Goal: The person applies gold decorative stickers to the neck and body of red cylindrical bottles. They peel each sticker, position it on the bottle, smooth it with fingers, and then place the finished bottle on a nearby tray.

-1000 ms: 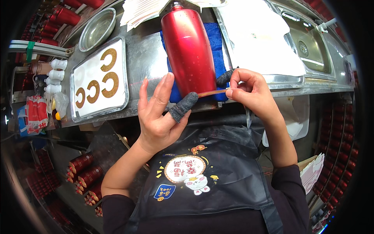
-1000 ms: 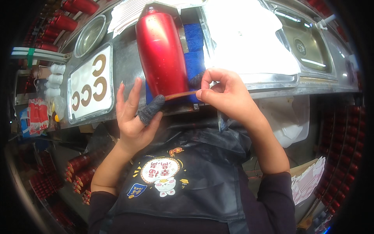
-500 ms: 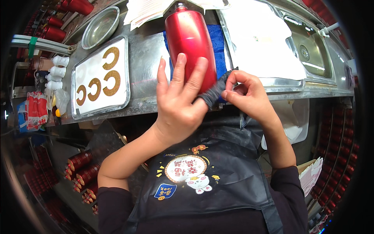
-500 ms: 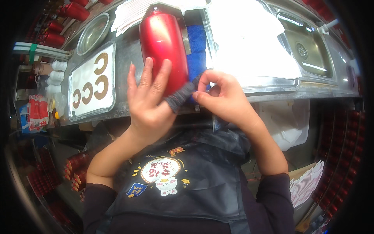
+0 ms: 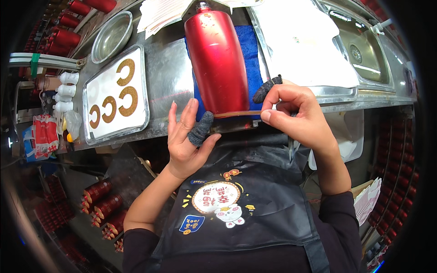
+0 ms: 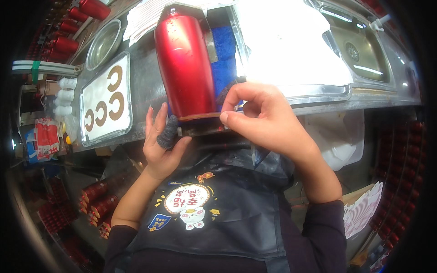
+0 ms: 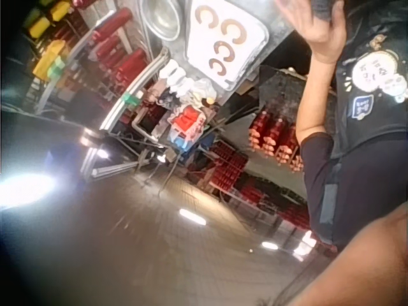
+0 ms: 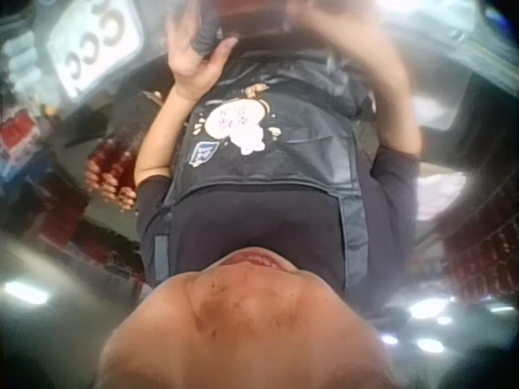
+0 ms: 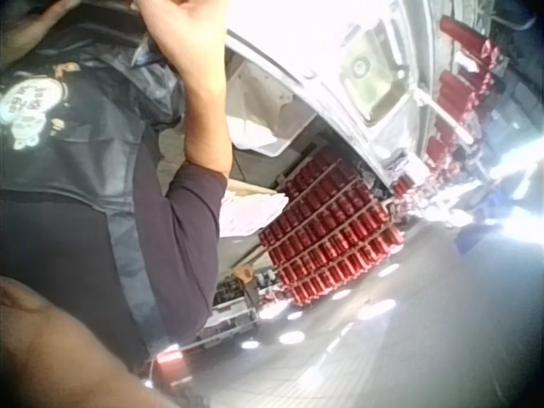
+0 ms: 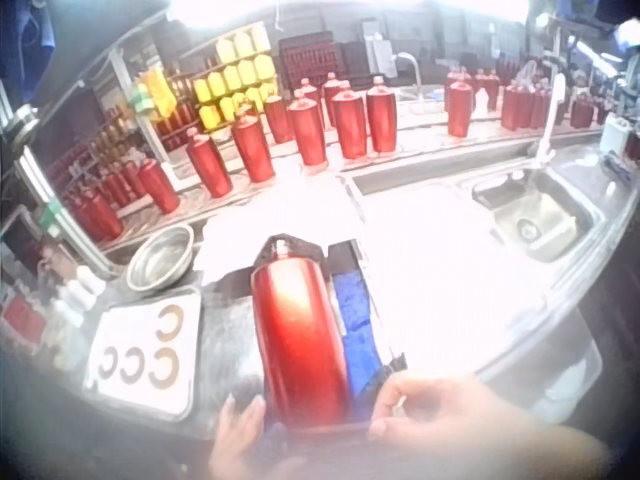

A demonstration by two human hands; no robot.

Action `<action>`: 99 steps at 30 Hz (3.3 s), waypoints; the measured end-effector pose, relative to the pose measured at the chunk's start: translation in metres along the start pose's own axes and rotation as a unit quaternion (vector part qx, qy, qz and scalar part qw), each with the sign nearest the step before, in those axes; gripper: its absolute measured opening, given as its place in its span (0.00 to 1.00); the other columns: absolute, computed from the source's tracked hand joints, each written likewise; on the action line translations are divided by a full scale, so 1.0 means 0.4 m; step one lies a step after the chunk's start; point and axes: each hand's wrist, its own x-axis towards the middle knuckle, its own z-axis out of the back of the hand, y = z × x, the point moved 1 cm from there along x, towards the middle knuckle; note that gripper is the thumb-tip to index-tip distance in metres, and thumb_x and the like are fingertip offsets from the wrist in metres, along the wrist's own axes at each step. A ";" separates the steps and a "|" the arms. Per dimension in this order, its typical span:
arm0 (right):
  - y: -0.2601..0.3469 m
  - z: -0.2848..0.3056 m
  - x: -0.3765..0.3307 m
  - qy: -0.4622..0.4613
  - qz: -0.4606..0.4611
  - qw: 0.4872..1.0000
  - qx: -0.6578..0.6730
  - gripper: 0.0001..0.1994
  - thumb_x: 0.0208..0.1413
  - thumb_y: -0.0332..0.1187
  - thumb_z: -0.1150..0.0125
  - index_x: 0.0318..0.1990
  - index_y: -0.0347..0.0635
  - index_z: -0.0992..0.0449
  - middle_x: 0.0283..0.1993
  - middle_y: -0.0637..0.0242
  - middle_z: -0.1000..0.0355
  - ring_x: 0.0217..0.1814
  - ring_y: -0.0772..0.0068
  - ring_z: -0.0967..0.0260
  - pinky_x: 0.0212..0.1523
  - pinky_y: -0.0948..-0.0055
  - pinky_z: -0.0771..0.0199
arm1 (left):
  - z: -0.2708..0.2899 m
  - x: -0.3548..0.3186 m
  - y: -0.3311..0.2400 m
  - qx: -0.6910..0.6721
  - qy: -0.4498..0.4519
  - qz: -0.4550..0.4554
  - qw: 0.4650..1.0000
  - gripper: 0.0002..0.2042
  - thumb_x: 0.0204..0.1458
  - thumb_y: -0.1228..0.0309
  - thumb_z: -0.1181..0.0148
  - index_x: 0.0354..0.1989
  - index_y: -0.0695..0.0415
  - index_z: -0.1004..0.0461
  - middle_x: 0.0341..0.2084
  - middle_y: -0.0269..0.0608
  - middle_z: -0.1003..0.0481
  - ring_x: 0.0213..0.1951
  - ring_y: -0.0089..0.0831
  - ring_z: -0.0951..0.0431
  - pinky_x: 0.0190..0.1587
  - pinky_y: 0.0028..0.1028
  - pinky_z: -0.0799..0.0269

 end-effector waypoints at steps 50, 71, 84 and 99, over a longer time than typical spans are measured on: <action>-0.071 -0.018 0.049 0.007 0.016 0.997 0.077 0.04 0.55 0.26 0.36 0.30 0.37 0.25 0.29 0.78 0.32 0.28 0.93 0.41 0.28 0.87 0.44 | -0.022 0.129 -0.081 0.156 -0.023 -0.090 0.983 0.10 0.40 0.68 0.30 0.34 0.49 0.15 0.60 0.55 0.26 0.63 0.62 0.29 0.70 0.66 0.58; -0.009 0.000 0.002 -0.005 -0.002 0.999 0.053 0.05 0.52 0.26 0.36 0.27 0.37 0.26 0.27 0.78 0.33 0.27 0.93 0.42 0.27 0.85 0.45 | -0.011 -0.006 0.021 0.006 -0.018 -0.009 1.000 0.20 0.44 0.72 0.24 0.46 0.64 0.20 0.66 0.64 0.35 0.63 0.55 0.28 0.67 0.64 0.49; -0.041 0.001 0.012 -0.018 0.031 0.997 0.071 0.04 0.53 0.26 0.38 0.28 0.39 0.27 0.26 0.80 0.34 0.27 0.93 0.42 0.26 0.85 0.46 | -0.010 0.011 0.013 0.025 -0.008 -0.035 0.999 0.20 0.43 0.73 0.24 0.46 0.64 0.19 0.66 0.64 0.34 0.63 0.57 0.28 0.67 0.64 0.49; -0.081 -0.019 0.038 -0.031 0.040 0.996 0.078 0.05 0.55 0.26 0.36 0.29 0.38 0.25 0.28 0.80 0.33 0.27 0.93 0.43 0.27 0.85 0.46 | -0.004 0.125 -0.078 0.158 0.019 -0.101 0.982 0.19 0.37 0.75 0.27 0.43 0.50 0.14 0.61 0.59 0.28 0.63 0.56 0.28 0.68 0.63 0.53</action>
